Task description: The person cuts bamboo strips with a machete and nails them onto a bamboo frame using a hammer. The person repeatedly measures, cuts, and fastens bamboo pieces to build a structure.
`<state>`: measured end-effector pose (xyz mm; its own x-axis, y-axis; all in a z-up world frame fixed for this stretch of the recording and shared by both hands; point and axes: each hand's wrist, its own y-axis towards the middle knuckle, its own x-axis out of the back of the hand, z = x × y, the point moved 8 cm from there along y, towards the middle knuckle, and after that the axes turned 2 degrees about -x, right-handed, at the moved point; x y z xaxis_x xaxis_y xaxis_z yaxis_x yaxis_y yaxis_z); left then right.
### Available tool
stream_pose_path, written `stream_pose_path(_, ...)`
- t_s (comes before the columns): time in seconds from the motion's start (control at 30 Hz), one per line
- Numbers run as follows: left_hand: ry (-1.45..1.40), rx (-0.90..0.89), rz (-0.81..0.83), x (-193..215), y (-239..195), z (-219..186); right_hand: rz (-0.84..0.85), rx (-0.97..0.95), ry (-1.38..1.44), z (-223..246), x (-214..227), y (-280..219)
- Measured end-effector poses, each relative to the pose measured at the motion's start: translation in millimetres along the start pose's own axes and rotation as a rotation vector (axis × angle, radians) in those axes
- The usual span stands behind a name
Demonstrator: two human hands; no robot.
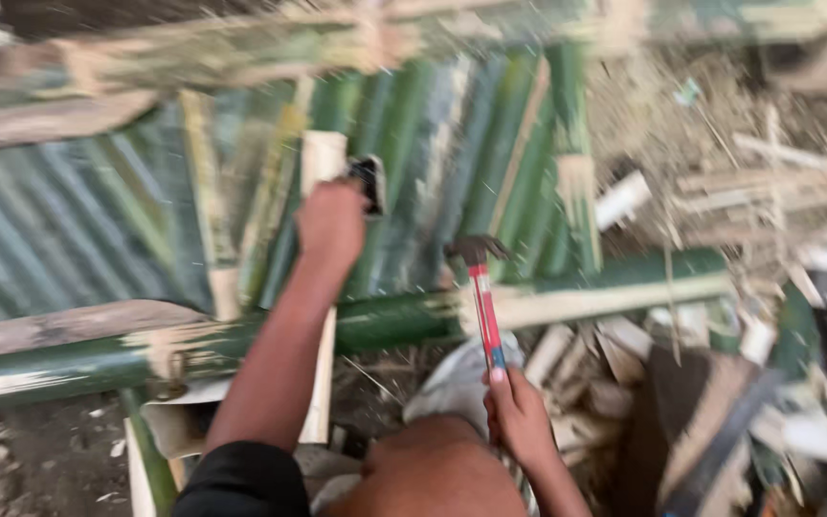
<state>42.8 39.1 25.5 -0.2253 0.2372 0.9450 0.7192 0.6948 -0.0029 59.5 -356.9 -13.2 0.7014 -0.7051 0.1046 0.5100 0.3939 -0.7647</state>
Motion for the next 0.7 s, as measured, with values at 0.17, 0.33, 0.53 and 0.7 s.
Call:
stream_pose_path(0.17,0.051,-0.107,0.017,-15.6,10.6,-5.9,0.136,0.040,-0.016,33.9,-32.1,12.4)
stream_pose_path(0.33,-0.080,-0.167,-0.073,-6.8,1.7,9.9,0.108,-0.074,0.140,20.2,-10.9,9.3)
stream_pose_path(0.53,-0.213,-0.192,-0.282,23.6,-7.2,0.1,-0.079,-0.159,0.628,-13.9,48.1,-21.8)
stream_pose_path(0.7,-0.654,-0.136,-0.295,34.1,-19.8,-26.3,-0.113,-0.161,0.827,-23.2,78.4,-16.2)
